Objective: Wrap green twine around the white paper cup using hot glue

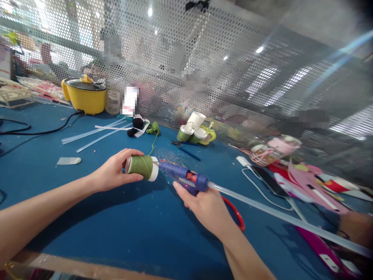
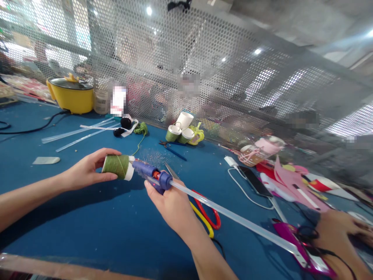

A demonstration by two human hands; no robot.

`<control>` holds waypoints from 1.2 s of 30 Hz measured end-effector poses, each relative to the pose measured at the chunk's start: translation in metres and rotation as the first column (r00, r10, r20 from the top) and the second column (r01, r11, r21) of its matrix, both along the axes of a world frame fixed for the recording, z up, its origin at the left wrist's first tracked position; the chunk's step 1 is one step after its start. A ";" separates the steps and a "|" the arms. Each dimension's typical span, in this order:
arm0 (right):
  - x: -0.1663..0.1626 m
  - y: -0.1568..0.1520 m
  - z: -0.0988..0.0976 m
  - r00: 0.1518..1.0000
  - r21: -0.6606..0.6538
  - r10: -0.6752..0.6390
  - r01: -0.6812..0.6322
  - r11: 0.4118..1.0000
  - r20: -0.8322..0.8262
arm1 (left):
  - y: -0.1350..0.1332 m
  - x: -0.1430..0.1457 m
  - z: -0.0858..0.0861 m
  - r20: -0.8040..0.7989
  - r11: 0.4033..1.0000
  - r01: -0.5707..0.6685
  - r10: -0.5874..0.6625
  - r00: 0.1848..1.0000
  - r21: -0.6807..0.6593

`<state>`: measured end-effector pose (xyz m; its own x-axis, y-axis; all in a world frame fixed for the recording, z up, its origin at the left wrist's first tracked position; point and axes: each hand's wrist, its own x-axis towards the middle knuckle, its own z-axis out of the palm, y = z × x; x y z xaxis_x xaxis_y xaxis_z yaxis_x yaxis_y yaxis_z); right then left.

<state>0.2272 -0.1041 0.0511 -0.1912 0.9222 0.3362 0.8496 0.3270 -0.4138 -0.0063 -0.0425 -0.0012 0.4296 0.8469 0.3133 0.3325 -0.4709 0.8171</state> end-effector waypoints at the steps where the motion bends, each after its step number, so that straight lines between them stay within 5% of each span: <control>1: 0.000 0.000 0.000 1.000 -0.002 -0.005 0.005 1.000 -0.004 | -0.001 0.000 0.001 0.002 1.000 -0.001 0.001 1.000 -0.011; 36: 0.001 -0.002 -0.001 0.996 -0.036 0.056 -0.053 0.998 0.074 | -0.001 0.001 0.008 0.091 0.958 -0.116 0.144 0.985 -0.262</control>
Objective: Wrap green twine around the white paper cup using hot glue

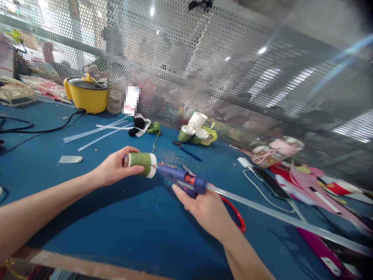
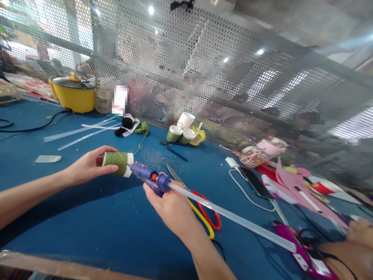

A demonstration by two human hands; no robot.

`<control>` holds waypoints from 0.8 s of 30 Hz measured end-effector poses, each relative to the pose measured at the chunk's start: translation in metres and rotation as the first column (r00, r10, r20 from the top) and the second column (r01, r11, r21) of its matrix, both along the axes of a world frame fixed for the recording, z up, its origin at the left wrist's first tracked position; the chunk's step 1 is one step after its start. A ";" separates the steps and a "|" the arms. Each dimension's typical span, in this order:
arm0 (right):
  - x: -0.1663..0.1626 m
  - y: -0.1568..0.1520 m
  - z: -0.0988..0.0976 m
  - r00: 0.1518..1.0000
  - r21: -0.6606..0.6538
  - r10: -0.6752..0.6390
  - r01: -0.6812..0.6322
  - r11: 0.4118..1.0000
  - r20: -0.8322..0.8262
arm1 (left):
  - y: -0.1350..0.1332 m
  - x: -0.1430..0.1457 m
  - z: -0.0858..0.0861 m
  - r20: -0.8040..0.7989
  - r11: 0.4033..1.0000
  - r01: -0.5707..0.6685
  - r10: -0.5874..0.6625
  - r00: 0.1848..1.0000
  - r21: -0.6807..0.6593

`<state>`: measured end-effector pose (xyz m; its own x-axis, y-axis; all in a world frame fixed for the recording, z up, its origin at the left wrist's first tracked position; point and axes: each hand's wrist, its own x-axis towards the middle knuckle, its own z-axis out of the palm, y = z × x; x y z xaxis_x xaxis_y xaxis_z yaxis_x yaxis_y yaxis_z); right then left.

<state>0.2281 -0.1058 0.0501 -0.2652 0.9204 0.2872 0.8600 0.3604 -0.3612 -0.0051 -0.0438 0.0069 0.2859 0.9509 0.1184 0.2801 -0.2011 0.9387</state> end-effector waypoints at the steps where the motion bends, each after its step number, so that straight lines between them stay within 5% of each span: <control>1: 0.000 0.000 0.000 1.000 -0.002 -0.001 0.001 1.000 0.003 | 0.000 0.000 0.000 0.003 1.000 -0.002 0.002 1.000 -0.003; 13: -0.001 0.000 0.000 1.000 -0.010 -0.007 0.007 1.000 0.006 | 0.002 -0.001 -0.003 -0.001 1.000 -0.003 0.003 1.000 0.029; 24: 0.002 0.002 -0.003 1.000 0.006 -0.015 0.015 1.000 -0.020 | 0.003 -0.001 -0.007 -0.124 0.972 0.088 -0.063 0.990 0.216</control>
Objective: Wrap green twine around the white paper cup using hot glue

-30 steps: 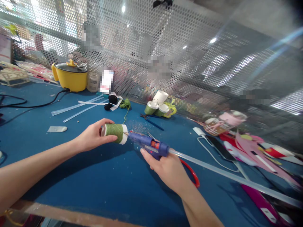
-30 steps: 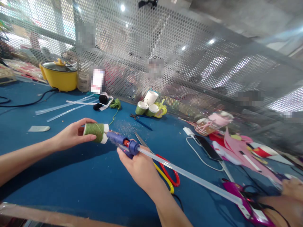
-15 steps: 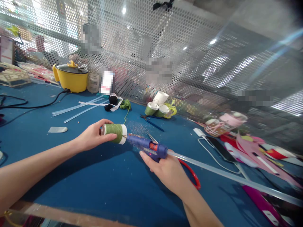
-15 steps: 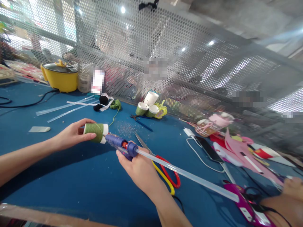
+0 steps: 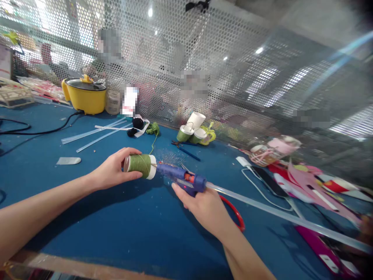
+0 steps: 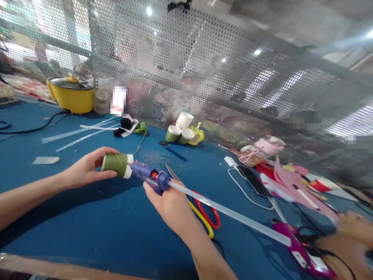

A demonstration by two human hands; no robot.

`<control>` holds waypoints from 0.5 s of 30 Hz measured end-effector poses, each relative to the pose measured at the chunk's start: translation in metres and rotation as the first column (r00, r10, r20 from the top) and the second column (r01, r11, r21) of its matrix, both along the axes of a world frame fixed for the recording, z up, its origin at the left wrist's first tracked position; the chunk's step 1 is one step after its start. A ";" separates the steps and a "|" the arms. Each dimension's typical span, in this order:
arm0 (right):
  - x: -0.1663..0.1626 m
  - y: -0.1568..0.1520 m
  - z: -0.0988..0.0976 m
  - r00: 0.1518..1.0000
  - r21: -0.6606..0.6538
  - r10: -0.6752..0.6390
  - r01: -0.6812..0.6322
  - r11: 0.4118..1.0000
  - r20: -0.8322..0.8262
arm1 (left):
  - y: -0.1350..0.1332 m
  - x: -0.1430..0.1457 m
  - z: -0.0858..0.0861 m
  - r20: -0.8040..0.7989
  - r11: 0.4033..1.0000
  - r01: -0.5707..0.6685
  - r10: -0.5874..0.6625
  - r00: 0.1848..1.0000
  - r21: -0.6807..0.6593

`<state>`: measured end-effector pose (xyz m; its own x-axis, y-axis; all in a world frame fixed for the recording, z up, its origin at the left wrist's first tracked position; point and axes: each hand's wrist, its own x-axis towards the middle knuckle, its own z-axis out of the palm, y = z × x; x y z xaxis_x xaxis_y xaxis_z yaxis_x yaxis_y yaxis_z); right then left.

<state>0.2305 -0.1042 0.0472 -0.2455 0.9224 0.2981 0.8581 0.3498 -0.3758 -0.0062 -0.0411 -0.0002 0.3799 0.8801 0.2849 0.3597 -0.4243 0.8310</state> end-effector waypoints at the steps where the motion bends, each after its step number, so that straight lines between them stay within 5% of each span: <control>1: 0.000 0.000 0.000 1.000 0.003 -0.002 0.002 1.000 -0.001 | 0.000 0.000 -0.001 -0.007 1.000 0.004 -0.004 1.000 0.021; 15: 0.001 0.003 -0.001 0.999 -0.001 -0.003 0.003 1.000 -0.038 | -0.005 -0.002 0.004 -0.122 0.964 0.100 -0.072 0.990 0.246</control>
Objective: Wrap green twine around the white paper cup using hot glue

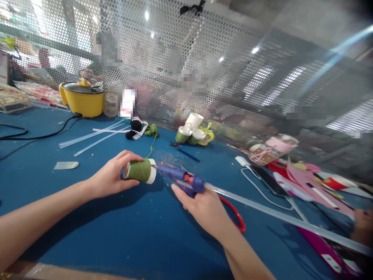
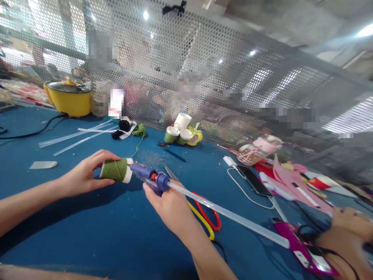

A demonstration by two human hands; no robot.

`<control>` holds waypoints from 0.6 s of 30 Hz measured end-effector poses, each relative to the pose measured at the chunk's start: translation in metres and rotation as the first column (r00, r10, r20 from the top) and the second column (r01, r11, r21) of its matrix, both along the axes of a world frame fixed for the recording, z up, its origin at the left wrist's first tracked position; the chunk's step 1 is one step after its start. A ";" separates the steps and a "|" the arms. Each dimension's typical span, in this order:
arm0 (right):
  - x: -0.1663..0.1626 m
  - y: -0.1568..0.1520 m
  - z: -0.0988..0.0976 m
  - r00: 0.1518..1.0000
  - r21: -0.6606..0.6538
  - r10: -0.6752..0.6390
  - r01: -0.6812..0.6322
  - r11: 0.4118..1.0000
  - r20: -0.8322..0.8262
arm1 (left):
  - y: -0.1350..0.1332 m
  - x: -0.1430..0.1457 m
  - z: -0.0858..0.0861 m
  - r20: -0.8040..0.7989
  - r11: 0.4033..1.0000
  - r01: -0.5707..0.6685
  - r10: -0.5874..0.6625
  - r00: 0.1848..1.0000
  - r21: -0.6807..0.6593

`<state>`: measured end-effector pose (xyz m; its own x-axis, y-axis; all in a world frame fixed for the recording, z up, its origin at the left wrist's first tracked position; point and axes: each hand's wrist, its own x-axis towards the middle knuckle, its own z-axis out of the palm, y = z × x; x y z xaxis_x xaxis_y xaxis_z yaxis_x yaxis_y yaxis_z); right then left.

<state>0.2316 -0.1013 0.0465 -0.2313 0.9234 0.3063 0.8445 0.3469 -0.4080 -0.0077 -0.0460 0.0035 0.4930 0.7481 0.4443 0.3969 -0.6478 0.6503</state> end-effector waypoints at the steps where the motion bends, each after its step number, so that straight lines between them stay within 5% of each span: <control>1: 0.000 0.000 0.000 1.000 0.000 0.001 -0.001 1.000 -0.009 | 0.000 0.000 0.000 -0.008 1.000 0.003 -0.003 1.000 0.013; 18: -0.001 0.003 0.000 0.998 -0.026 -0.040 0.039 0.999 -0.040 | -0.003 0.002 -0.001 -0.073 0.989 0.072 -0.063 0.995 0.128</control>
<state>0.2307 -0.0982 0.0462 -0.1820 0.9393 0.2909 0.8399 0.3023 -0.4507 -0.0059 -0.0494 0.0028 0.5731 0.6500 0.4991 0.3903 -0.7520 0.5312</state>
